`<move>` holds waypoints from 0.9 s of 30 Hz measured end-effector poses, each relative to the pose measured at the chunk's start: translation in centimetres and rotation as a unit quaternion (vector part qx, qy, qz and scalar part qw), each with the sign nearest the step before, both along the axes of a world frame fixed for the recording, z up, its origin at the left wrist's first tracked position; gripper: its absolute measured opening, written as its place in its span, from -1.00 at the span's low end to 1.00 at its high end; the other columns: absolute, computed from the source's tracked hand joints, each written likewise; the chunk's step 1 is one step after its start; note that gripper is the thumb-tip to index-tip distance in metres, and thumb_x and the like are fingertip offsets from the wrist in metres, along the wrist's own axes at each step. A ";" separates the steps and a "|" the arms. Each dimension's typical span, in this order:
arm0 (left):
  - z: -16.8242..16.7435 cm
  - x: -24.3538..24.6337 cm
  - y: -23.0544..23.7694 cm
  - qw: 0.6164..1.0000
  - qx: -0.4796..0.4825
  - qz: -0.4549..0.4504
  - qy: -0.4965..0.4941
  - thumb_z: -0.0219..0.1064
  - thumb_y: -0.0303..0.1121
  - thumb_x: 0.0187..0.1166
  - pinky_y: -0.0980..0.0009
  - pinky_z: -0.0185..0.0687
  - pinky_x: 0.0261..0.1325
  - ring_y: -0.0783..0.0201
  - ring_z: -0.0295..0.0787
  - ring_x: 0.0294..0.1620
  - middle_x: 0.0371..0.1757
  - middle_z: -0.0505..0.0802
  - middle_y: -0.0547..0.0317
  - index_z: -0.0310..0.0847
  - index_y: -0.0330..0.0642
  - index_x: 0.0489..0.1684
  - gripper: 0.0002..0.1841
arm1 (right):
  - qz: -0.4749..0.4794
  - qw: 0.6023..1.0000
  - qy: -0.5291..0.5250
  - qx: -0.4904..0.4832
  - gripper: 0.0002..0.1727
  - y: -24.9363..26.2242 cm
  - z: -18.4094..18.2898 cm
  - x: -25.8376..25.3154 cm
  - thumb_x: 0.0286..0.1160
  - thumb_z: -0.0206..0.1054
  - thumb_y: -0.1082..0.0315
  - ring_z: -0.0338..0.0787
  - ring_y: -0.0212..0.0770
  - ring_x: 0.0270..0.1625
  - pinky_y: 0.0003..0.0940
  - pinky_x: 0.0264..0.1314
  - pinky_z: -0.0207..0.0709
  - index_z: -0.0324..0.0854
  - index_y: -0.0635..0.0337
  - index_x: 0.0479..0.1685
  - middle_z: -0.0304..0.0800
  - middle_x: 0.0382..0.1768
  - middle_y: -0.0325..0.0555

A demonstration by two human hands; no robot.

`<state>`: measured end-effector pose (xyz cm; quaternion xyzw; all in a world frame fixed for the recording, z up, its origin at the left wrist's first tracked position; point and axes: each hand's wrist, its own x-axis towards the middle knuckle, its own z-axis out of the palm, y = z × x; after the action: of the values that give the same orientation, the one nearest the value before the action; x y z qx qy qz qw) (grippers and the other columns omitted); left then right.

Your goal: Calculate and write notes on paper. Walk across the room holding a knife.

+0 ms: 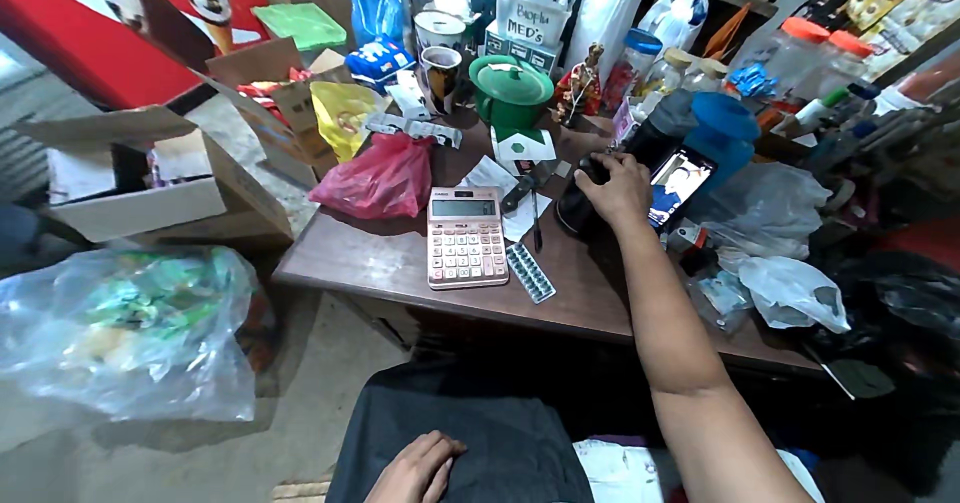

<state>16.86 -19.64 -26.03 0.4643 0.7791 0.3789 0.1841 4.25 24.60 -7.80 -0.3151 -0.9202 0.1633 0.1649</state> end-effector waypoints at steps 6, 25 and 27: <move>-0.1 -0.2 0.5 1.000 -0.005 0.001 -0.014 0.12 -0.47 0.59 0.02 0.73 0.21 -0.08 0.86 0.08 0.00 0.89 -0.11 0.81 -0.29 0.05 -0.69 | 0.003 0.999 0.024 0.041 -0.31 0.1 -0.9 -0.1 0.51 0.26 -0.35 0.38 0.30 0.65 0.35 0.48 0.32 0.66 -0.16 0.50 0.49 0.63 0.02; -0.5 1.7 -2.6 0.998 0.039 0.034 0.030 0.10 -0.45 0.61 0.09 0.72 0.21 -0.07 0.86 0.07 -0.01 0.89 -0.10 0.81 -0.29 0.03 -0.69 | 0.178 0.955 0.171 0.167 -0.57 -6.1 -4.6 1.9 0.62 0.26 0.28 0.51 0.35 0.56 0.31 0.54 0.38 0.64 0.24 0.40 0.56 0.49 0.29; -0.4 1.8 -3.0 0.999 0.033 0.037 0.018 0.09 -0.46 0.61 0.09 0.71 0.23 -0.07 0.85 0.08 0.00 0.89 -0.10 0.81 -0.29 0.03 -0.68 | 0.234 0.962 0.131 0.054 -0.71 -9.4 -5.4 2.3 0.62 0.23 0.44 0.71 0.23 0.32 0.13 0.39 0.59 0.72 0.36 0.18 0.70 0.27 0.28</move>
<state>18.64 -22.62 -26.42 0.4472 0.7862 0.4027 0.1407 6.54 15.18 -13.18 -0.0571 -0.9462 0.1873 0.2576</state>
